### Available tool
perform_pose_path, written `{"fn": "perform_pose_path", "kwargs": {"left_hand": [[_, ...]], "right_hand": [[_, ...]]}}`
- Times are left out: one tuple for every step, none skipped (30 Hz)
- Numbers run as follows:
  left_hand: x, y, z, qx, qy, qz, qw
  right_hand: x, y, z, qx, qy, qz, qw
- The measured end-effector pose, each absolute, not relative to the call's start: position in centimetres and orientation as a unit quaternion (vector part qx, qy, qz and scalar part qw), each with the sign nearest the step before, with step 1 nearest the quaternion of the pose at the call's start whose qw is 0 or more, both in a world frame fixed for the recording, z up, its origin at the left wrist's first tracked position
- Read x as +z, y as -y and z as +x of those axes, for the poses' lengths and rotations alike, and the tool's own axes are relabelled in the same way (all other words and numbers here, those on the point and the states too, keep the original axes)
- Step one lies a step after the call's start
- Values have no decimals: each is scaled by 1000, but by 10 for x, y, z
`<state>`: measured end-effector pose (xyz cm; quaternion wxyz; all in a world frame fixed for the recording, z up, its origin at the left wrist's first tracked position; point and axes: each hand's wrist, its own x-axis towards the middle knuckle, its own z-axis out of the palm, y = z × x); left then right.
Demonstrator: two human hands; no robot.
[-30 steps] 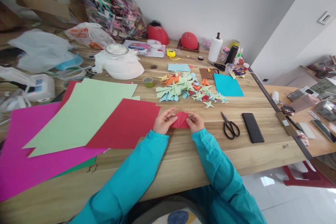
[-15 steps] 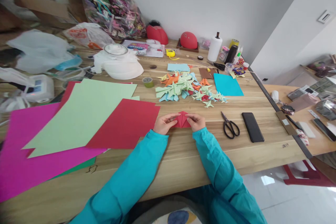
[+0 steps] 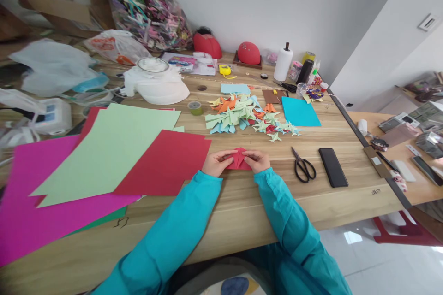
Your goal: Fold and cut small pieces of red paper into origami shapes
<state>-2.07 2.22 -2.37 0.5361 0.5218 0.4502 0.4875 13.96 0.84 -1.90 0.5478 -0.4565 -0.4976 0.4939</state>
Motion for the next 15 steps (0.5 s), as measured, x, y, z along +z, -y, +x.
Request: {"fn": "perform_pose_path", "kwargs": {"left_hand": [[-25, -22, -21, 488, -450, 525, 533], [-26, -22, -21, 488, -448, 528, 532], [-27, -23, -21, 487, -447, 530, 531], [-28, -23, -20, 486, -446, 532, 531], [-29, -23, -20, 486, -447, 531, 531], [-30, -24, -20, 487, -448, 530, 530], [-30, -24, -20, 487, -450, 529, 530], [-31, -24, -19, 489, -451, 528, 529], [-30, -24, -19, 491, -451, 526, 528], [-30, -24, -19, 493, -451, 524, 528], [-29, -24, -19, 495, -451, 523, 527], [-28, -24, -19, 497, -452, 524, 524], [-26, -23, -19, 498, -454, 526, 519], [-25, -22, -19, 498, -459, 528, 512], [-23, -21, -19, 499, -464, 532, 504]], "right_hand": [[-19, -8, 140, 498, 497, -457, 544], [-19, -8, 140, 502, 495, -460, 540], [-19, -8, 140, 505, 493, -463, 536], [-19, -8, 141, 508, 491, -465, 533], [-20, -9, 141, 511, 491, -467, 530], [-20, -9, 142, 514, 490, -467, 527], [-21, -9, 142, 517, 490, -466, 525], [-21, -9, 142, 519, 489, -464, 525], [-21, -9, 142, 522, 487, -461, 527], [-22, -9, 142, 526, 486, -457, 528], [-22, -9, 142, 530, 485, -452, 528], [-22, -9, 142, 534, 487, -448, 526], [-22, -9, 142, 537, 490, -445, 522], [-22, -9, 142, 536, 495, -445, 520], [-21, -10, 141, 530, 499, -447, 519]]}}
